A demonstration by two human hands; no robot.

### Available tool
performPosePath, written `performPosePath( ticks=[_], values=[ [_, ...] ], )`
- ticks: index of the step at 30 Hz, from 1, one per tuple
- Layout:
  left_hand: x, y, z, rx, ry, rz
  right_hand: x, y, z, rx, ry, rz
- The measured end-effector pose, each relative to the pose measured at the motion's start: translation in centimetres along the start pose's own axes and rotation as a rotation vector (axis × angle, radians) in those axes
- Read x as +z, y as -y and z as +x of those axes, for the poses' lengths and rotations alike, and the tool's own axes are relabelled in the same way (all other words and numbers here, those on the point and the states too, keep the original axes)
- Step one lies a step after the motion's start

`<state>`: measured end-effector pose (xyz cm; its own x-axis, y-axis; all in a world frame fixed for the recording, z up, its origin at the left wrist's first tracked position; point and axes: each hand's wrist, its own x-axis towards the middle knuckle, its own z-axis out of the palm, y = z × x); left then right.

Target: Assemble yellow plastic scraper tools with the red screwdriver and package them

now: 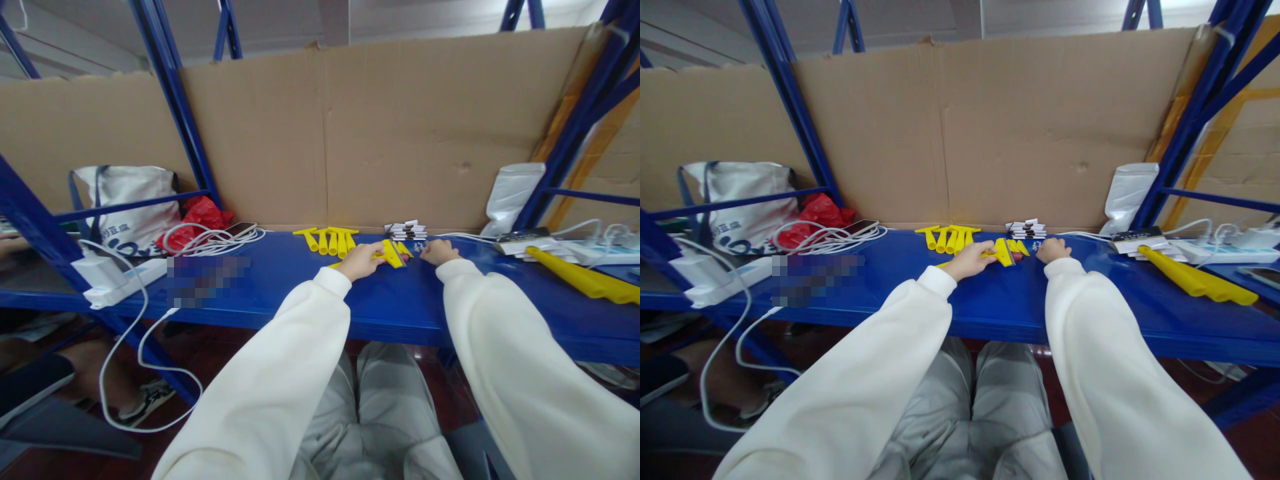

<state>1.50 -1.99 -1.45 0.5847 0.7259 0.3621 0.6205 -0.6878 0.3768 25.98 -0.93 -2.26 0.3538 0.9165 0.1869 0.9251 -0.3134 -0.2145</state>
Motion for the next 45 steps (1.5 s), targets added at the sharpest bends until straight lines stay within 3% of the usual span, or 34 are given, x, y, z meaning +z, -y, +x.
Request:
performPosePath(
  ticks=[3,7,12,15,19,25,29,36,45],
  values=[
    [-0.1,-0.1,-0.1,0.012,0.013,0.037,0.0,-0.1,0.4,0.01,-0.051,0.102],
    [-0.1,-0.3,-0.3,0.046,0.014,0.112,-0.4,0.4,0.8,-0.134,-0.127,0.472],
    [0.0,-0.6,-0.4,0.09,0.032,0.211,-0.8,2.6,0.1,-0.382,-0.066,0.867],
    [0.1,-0.8,-0.5,0.102,0.038,0.257,-0.5,3.8,-0.8,-0.479,-0.023,0.934],
    [0.0,-1.0,-0.6,0.114,0.035,0.295,0.2,4.3,-1.3,-0.42,0.059,0.879],
    [-0.3,-1.4,-0.9,0.107,0.06,0.326,0.4,4.2,-1.0,-0.457,0.017,0.834],
    [-0.4,-1.6,-1.0,0.102,0.062,0.302,-0.1,4.6,-1.5,-0.396,0.039,0.804],
    [-0.4,-1.5,-0.9,0.096,0.049,0.266,-0.3,5.4,-2.6,-0.199,0.076,0.916],
    [-0.5,-1.6,-1.1,0.106,0.064,0.309,-0.3,5.4,-2.9,-0.168,0.069,0.959]
  ],
)
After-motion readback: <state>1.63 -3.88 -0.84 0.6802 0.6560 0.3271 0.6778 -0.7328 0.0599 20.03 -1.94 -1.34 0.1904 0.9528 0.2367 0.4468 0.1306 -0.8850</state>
